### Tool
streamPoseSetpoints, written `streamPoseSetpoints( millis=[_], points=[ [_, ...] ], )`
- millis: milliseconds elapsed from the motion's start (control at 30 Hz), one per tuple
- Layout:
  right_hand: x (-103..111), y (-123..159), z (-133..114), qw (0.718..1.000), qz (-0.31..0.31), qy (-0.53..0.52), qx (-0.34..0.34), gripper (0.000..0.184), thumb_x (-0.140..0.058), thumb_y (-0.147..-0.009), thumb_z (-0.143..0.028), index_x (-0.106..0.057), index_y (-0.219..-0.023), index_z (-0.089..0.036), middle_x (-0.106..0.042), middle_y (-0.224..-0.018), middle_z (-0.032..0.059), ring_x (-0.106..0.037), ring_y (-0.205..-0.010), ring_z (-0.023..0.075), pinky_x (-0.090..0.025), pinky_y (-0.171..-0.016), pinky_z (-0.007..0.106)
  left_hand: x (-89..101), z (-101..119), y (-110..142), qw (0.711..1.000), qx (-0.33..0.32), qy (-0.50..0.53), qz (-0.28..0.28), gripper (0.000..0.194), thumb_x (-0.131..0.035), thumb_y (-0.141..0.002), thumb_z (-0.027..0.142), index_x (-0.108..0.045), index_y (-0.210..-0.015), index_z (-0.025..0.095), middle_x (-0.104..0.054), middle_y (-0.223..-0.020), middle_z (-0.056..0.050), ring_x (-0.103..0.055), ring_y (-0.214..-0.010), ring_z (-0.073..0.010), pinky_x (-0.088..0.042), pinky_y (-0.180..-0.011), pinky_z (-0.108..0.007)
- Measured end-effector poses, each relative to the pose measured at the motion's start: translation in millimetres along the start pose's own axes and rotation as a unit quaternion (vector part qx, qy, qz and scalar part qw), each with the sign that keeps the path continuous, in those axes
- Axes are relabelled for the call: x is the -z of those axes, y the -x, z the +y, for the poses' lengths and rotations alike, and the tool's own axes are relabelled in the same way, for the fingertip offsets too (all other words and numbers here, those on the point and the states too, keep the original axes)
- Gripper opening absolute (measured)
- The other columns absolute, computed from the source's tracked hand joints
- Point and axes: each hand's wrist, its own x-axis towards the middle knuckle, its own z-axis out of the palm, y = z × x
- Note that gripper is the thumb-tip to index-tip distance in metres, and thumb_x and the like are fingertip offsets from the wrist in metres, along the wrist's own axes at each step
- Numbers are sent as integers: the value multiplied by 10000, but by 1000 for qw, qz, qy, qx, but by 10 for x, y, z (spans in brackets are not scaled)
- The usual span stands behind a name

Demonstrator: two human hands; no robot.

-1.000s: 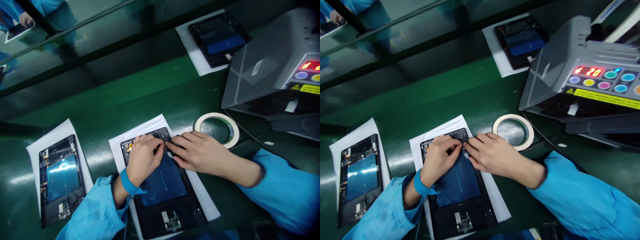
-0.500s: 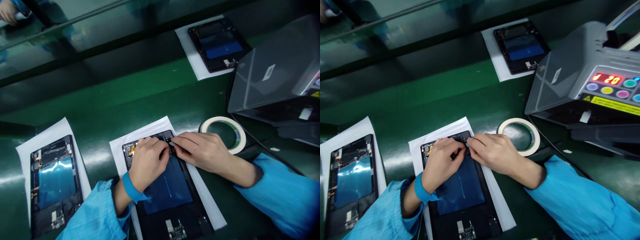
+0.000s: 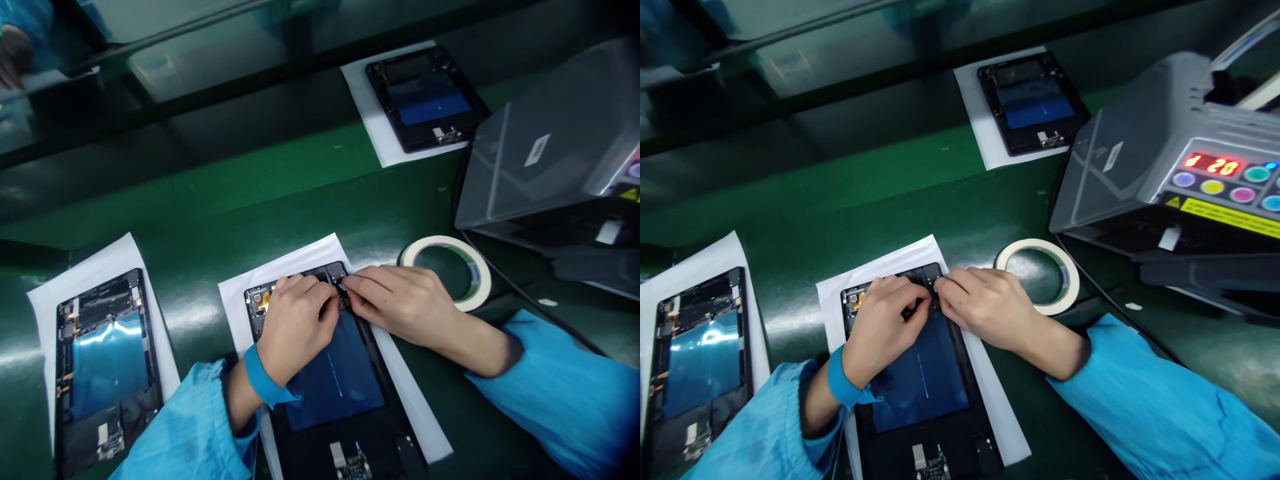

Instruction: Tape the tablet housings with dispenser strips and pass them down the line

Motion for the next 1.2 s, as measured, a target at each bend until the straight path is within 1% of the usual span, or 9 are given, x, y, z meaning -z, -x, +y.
streamPoseSetpoints(
  millis=[233, 400, 567, 767, 933, 1000, 1067, 1133, 1200],
  points=[
    [-2, 4, 4, 1000, -6, 3, 3, 125, -543, -875, -154, -664, -848, -173, -642, -719, -15, -563, -603, 106, -330, -541, 282, 14, 17, -4, 1000, 3, 4, -2, 124, -569, -864, 156, -626, -758, 181, -572, -679, 10, -510, -679, -159, -325, -662, -328],
    [-11, 6, 16, 1000, -22, -13, 6, 136, -538, -886, -166, -668, -849, -173, -641, -769, 5, -551, -641, 124, -328, -549, 294, 8, 7, -9, 1000, 2, 1, -3, 118, -571, -865, 161, -624, -763, 184, -582, -694, 10, -509, -679, -159, -336, -665, -330],
    [-10, -8, 15, 998, -50, -39, 27, 180, -498, -904, -150, -669, -850, -166, -618, -779, 18, -527, -657, 133, -357, -578, 298, 19, 2, -11, 1000, -5, -16, -3, 125, -573, -860, 154, -616, -745, 178, -580, -687, 7, -507, -671, -159, -331, -654, -333],
    [-7, 1, 9, 998, -42, -41, 18, 191, -484, -910, -151, -668, -858, -166, -602, -783, 11, -512, -649, 121, -350, -571, 300, 26, 4, -13, 1000, -2, -5, -2, 109, -576, -863, 157, -629, -776, 195, -581, -690, 16, -518, -683, -156, -337, -660, -321],
    [62, 1, -53, 996, -86, 1, 19, 166, -509, -891, -163, -666, -839, -160, -569, -725, 13, -502, -645, 145, -313, -584, 324, 32, 6, -22, 1000, -4, -5, -6, 123, -566, -863, 152, -628, -766, 194, -573, -680, 14, -514, -680, -157, -336, -658, -316],
    [85, 11, -109, 995, -94, 34, 21, 149, -525, -868, -147, -672, -892, -142, -565, -718, 20, -502, -649, 155, -306, -593, 331, 39, 10, -24, 1000, -6, -13, -7, 144, -556, -865, 153, -618, -741, 192, -566, -673, 13, -507, -673, -155, -334, -656, -313],
    [108, 33, -157, 993, -103, 52, 16, 193, -529, -861, -158, -669, -987, -115, -581, -744, 35, -513, -671, 167, -316, -600, 334, 55, 20, -29, 1000, -5, -23, -6, 158, -551, -862, 152, -609, -720, 189, -552, -657, 13, -501, -666, -155, -332, -657, -309],
    [163, 80, -169, 993, -107, 38, 7, 280, -527, -869, -213, -642, -1099, -103, -611, -805, 51, -534, -715, 184, -348, -614, 338, 80, 35, -44, 1000, 1, -25, -7, 144, -558, -850, 150, -610, -721, 188, -541, -643, 17, -499, -662, -154, -332, -660, -303],
    [285, 179, -136, 996, -91, 5, -2, 358, -507, -887, -253, -595, -1198, -101, -642, -901, 69, -556, -779, 196, -396, -649, 342, 111, 57, -71, 1000, 13, -20, -15, 110, -577, -833, 162, -623, -737, 191, -546, -639, 21, -505, -660, -152, -335, -660, -293]
  ],
)
